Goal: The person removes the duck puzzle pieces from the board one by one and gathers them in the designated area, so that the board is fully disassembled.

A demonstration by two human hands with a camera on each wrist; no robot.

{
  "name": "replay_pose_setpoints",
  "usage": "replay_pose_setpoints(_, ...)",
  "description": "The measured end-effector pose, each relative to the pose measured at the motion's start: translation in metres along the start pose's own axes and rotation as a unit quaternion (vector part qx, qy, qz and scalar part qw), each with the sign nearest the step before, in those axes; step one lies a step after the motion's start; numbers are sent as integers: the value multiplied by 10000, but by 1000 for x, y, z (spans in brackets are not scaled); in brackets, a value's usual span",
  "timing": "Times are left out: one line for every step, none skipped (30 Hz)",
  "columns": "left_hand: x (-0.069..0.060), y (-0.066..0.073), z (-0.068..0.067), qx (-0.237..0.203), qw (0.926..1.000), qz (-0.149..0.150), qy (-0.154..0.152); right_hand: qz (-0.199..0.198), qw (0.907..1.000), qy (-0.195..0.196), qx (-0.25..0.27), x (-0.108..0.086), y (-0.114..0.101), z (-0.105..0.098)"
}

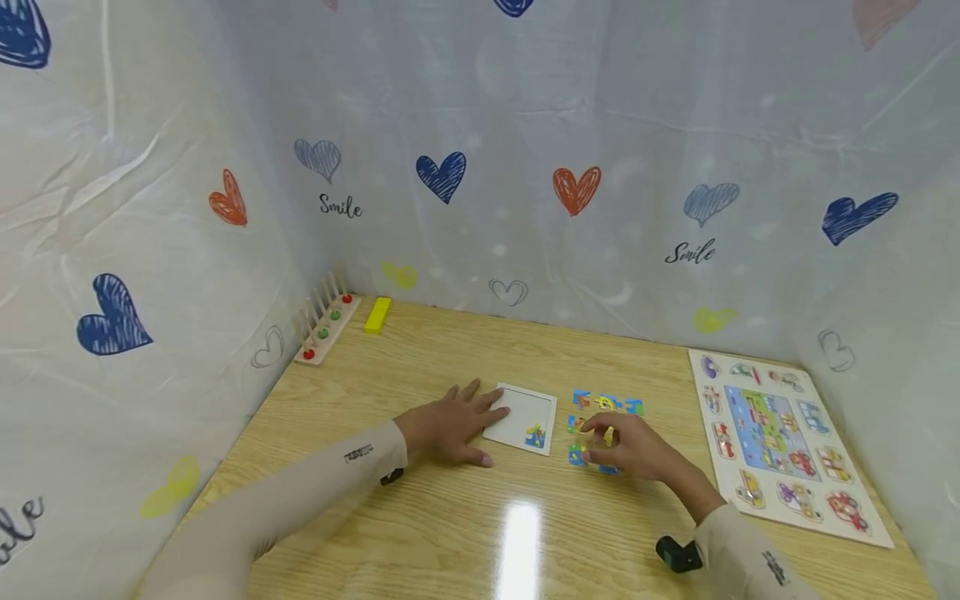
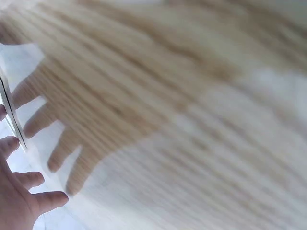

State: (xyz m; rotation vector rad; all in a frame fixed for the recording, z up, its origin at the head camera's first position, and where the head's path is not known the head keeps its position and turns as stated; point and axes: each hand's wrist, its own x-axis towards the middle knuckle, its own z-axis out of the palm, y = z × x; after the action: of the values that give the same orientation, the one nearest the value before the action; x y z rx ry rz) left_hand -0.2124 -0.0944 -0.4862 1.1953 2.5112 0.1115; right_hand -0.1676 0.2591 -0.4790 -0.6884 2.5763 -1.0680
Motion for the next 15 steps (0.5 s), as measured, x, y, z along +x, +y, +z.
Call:
replay_pose_setpoints(-1,-1,0,-47,10000,-36,-18,-25,10000,36,-8,2,-2,2)
replay_pose_setpoints(-1,-2,0,-82,9999,-72,-43,-18,10000,66,2,5,-4,5)
replay_pose_setpoints(-1,-3,1,-73,9999,-110,-87,-12,10000,97,2,7,-5,7)
replay_pose_setpoints(-1,-3,1,-67,9998,-135,-118,13,9999,120,-4,9,-7,9)
replay_pose_setpoints(-1,-3,1,-65,9998,-152,-150,56,9999,133,-9,11,-9,11)
replay_pose_setpoints(0,-3,2,-66,9997,-167,-180,99,9999,140,0,14,-10,13)
replay_pose_setpoints(1,-2,2,-81,9996,-181,-188,152,9998,146,-7,16,-11,15)
replay_pose_setpoints(2,-2,2,-72,9996,-196,-196,204,9997,151,-24,18,-13,17)
replay_pose_setpoints(3,-1,3,-35,9995,-216,-215,247,9996,144,-51,21,-14,19)
replay_pose_setpoints(4,0,3,-5,9995,-240,-225,279,9995,130,-88,23,-15,20)
replay_pose_setpoints(4,0,3,21,9994,-269,-232,285,9994,123,-135,26,-17,22)
replay_pose_setpoints(5,0,4,55,9993,-293,-234,267,9994,105,-209,28,-18,23)
replay_pose_setpoints(5,1,4,89,9992,-310,-237,237,9993,89,-291,31,-19,24)
replay_pose_setpoints(5,1,4,133,9990,-331,-256,190,9991,72,-361,33,-20,25)
replay_pose_setpoints(6,1,5,163,9989,-350,-271,155,9990,53,-426,36,-21,27)
